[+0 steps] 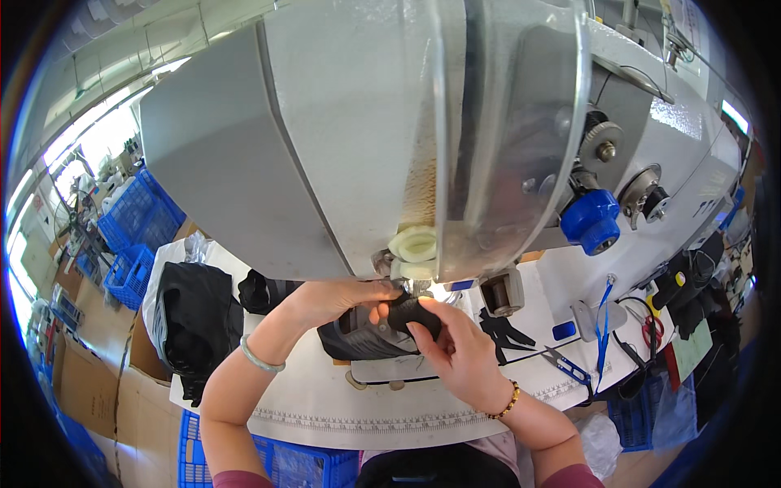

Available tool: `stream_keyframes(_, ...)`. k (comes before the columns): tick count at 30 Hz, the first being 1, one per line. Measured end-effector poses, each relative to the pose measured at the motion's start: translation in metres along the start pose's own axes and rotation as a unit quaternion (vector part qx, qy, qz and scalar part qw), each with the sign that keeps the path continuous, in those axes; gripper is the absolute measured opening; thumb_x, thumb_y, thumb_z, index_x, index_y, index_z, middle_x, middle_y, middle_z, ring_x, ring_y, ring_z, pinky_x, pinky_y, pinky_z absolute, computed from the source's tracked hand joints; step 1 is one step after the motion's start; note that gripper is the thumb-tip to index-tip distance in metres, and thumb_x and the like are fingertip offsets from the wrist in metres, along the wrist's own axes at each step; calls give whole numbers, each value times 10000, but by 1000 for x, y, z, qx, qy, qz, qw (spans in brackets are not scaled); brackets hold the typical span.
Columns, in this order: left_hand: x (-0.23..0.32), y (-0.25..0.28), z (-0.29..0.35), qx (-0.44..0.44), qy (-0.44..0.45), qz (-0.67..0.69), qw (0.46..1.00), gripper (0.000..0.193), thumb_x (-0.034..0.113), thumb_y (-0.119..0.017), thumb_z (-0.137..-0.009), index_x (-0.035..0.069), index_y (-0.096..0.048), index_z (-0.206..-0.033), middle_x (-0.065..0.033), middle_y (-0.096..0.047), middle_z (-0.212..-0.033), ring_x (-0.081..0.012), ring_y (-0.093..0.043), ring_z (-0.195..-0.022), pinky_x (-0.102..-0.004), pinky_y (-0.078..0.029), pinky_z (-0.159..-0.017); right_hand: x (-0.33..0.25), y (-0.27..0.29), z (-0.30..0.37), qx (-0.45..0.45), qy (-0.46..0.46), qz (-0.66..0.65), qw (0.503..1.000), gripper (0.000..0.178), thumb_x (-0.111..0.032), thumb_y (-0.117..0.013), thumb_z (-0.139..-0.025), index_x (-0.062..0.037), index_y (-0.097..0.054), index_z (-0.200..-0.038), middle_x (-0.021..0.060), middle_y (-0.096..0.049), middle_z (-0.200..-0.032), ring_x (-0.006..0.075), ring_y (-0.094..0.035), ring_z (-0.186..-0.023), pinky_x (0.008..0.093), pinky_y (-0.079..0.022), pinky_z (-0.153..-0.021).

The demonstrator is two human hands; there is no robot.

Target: The person sews shoe upper components using a sewing machine, attaching fabric strips to the shoe pieces by guiding them under the needle and folding the assembled parts by hand.

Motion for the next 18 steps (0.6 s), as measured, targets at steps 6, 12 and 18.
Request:
stream_keyframes(6,-3,10,-4,31,-25,57,998,161,120,-603,-833,-33,-622,-788,-73,-608,-719,-141,-563,-619,-227,-441,-589,20,4,0,3,-127,-98,987,335,-190,-664,-805,25,-415,-870,45,-445,-484,113,-391,-369,252,-320,-358)
stream_keyframes(12,-2,16,-4,75,-39,77,993,78,-20,-542,-812,-55,-583,-868,-117,-584,-712,-174,-576,-623,-254,-464,-551,22,3,0,10,-138,-109,984,327,-198,-660,-810,5,-405,-832,34,-429,-482,100,-378,-376,248,-310,-357)
stream_keyframes(18,0,5,1,50,13,26,998,190,157,-615,-830,-24,-614,-774,-60,-591,-689,-122,-543,-604,-223,-424,-589,20,4,6,11,-115,-101,988,289,-158,-672,-793,-21,-419,-828,10,-422,-488,74,-372,-372,232,-299,-352)
Point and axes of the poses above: each hand's wrist, its own z-axis away from the middle knuckle, its own y-axis out of the back of the hand, x = y × z, the point moved 9 cm from there along -z, towards the middle knuckle
